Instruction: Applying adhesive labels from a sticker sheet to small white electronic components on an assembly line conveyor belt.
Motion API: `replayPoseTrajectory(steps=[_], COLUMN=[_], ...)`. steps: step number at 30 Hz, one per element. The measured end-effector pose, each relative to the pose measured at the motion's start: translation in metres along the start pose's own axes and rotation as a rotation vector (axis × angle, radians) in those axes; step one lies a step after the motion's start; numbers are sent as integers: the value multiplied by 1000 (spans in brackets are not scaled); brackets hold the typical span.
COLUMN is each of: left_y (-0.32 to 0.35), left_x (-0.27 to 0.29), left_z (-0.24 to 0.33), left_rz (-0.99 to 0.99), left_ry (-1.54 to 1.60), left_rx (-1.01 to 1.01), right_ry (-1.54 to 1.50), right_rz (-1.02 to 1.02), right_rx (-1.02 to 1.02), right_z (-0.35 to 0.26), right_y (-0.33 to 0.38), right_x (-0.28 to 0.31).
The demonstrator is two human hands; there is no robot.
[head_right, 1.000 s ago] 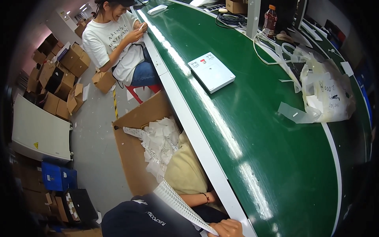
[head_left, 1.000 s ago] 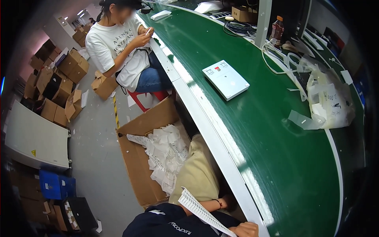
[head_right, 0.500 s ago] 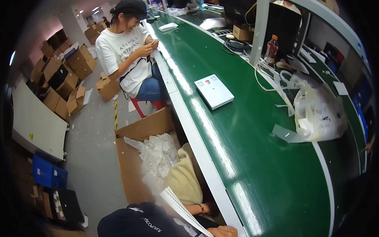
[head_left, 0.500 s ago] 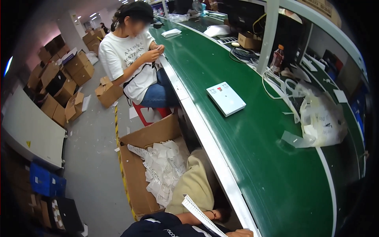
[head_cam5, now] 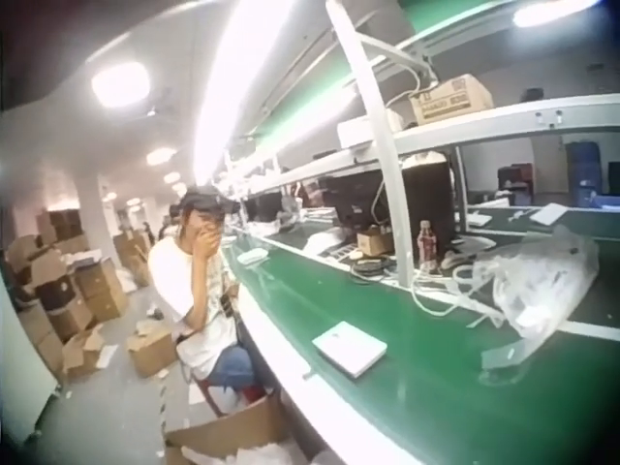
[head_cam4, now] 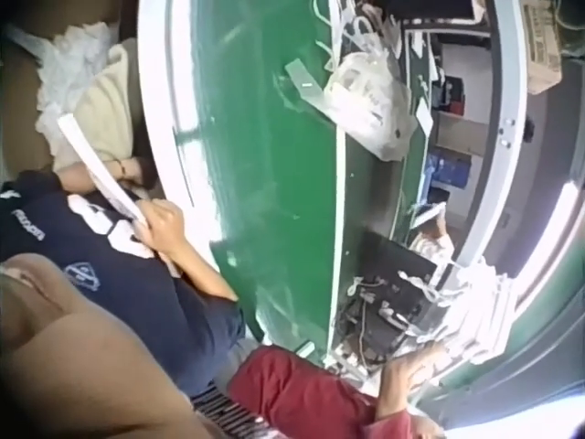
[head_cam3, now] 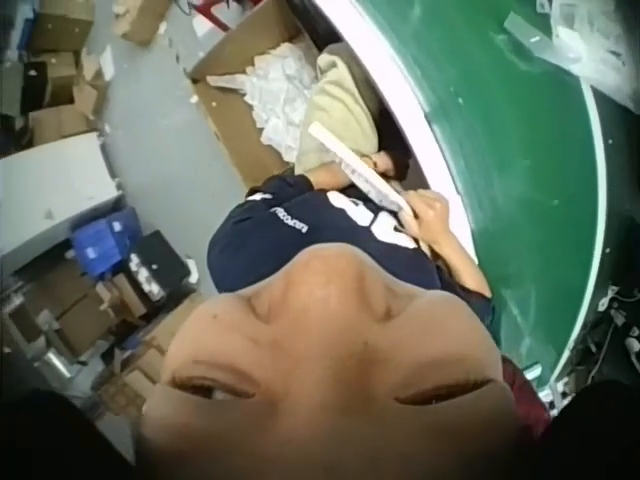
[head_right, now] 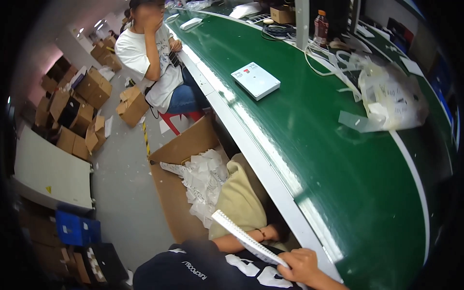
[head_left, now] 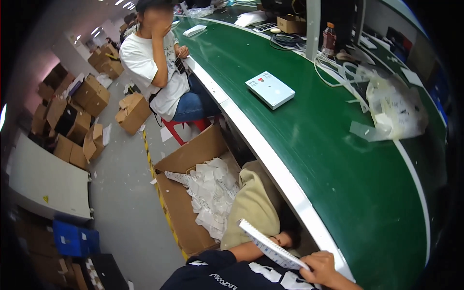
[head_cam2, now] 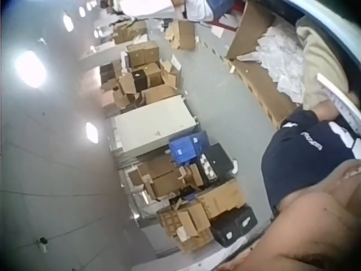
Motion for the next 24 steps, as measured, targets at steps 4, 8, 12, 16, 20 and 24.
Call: replayPoseTrajectory(steps=[4, 8, 12, 16, 20, 24], left_y=[25, -1, -18, -17, -14, -19], left_x=[-15, -1, 0, -2, 6, 23], left_z=[-10, -11, -10, -13, -15, -15], left_rz=[35, 194, 327, 261, 216, 170], left_ry=[-50, -93, -139, -43, 37, 65], left_rx=[-60, -107, -123, -55, -2, 7], right_ry=[-6, 25, 20, -39, -72, -102], right_rz=[28, -17, -58, -75, -93, -151], right_rx=[-62, -47, 3, 26, 15, -29], right_z=[2, 1, -4, -5, 1, 3], right_y=[-5, -5, -8, -4, -3, 2], right_x=[1, 5, 0, 4, 2, -5])
Point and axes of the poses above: each hand's wrist, its own y-axis away from the middle knuckle, its own x-axis out of the back of the hand, z = x × y, the point moved 9 cm from there along -y, towards the middle knuckle
